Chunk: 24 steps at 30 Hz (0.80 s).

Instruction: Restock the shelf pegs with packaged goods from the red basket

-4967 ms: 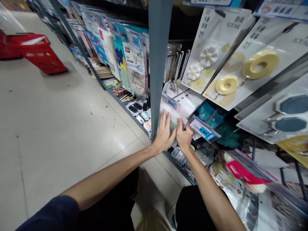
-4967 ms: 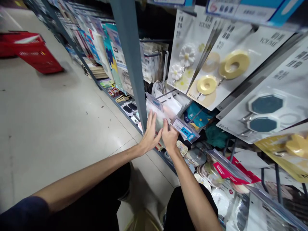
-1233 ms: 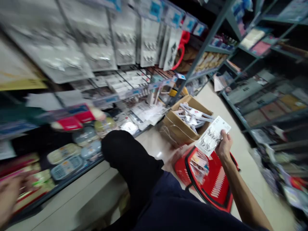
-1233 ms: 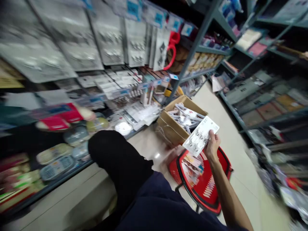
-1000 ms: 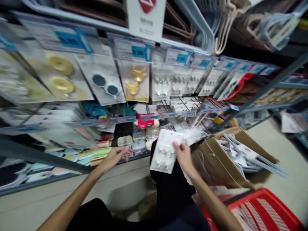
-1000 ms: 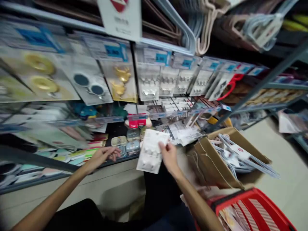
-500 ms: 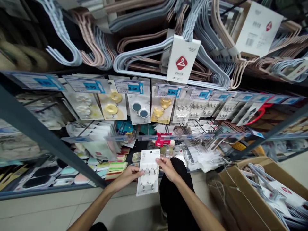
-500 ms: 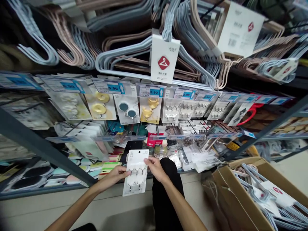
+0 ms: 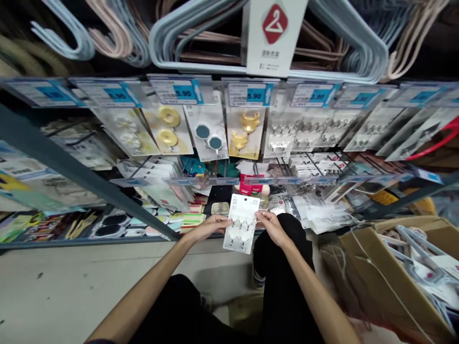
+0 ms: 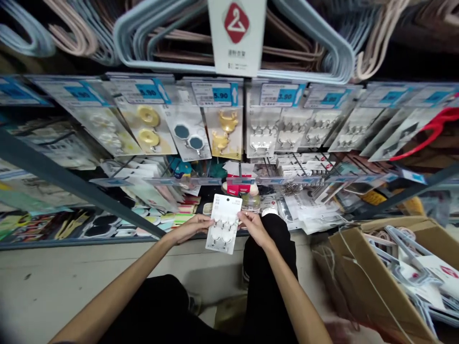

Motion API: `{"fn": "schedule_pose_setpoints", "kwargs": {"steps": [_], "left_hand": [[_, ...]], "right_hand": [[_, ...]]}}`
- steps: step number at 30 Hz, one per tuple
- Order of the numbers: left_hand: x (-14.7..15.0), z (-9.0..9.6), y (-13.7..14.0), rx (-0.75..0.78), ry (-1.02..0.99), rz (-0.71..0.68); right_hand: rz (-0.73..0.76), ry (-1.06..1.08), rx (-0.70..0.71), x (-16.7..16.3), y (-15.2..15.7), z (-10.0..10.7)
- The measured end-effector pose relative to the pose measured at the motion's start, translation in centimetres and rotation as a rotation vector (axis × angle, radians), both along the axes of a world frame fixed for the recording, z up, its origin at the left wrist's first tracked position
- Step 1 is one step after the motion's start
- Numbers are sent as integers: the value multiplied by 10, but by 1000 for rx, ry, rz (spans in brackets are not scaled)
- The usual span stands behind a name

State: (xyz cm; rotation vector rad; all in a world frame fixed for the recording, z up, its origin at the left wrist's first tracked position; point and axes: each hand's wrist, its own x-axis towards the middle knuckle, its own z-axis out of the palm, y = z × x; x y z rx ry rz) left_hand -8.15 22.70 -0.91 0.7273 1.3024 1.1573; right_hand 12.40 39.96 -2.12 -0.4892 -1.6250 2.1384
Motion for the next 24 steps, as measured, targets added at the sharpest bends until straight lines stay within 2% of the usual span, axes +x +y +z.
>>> {"fn": "schedule_pose_setpoints", "kwargs": {"steps": [5, 7, 9, 11, 13, 16, 18, 21, 24], "left_hand": [[38, -3, 19, 23, 64, -38], [54, -7, 24, 73, 135, 43], [67, -2, 31, 162, 249, 107], [77, 19, 40, 283, 389, 66], [84, 54, 54, 402, 497, 49], [90, 113, 86, 523, 507, 190], [88, 145, 114, 592, 441, 314], [76, 174, 161, 688, 367, 545], [64, 180, 199, 801, 481, 732]], "right_hand": [[-127, -20, 46, 34, 5, 5], [-190, -20, 67, 43, 2, 7], [-282, -6, 114, 51, 0, 15], [-391, 28, 172, 57, 0, 35], [-486, 75, 223, 58, 8, 68], [-554, 140, 350, 47, 35, 132], [-563, 183, 442, 29, 62, 168], [-538, 248, 488, -4, 106, 199], [-523, 320, 511, -31, 138, 203]]}}
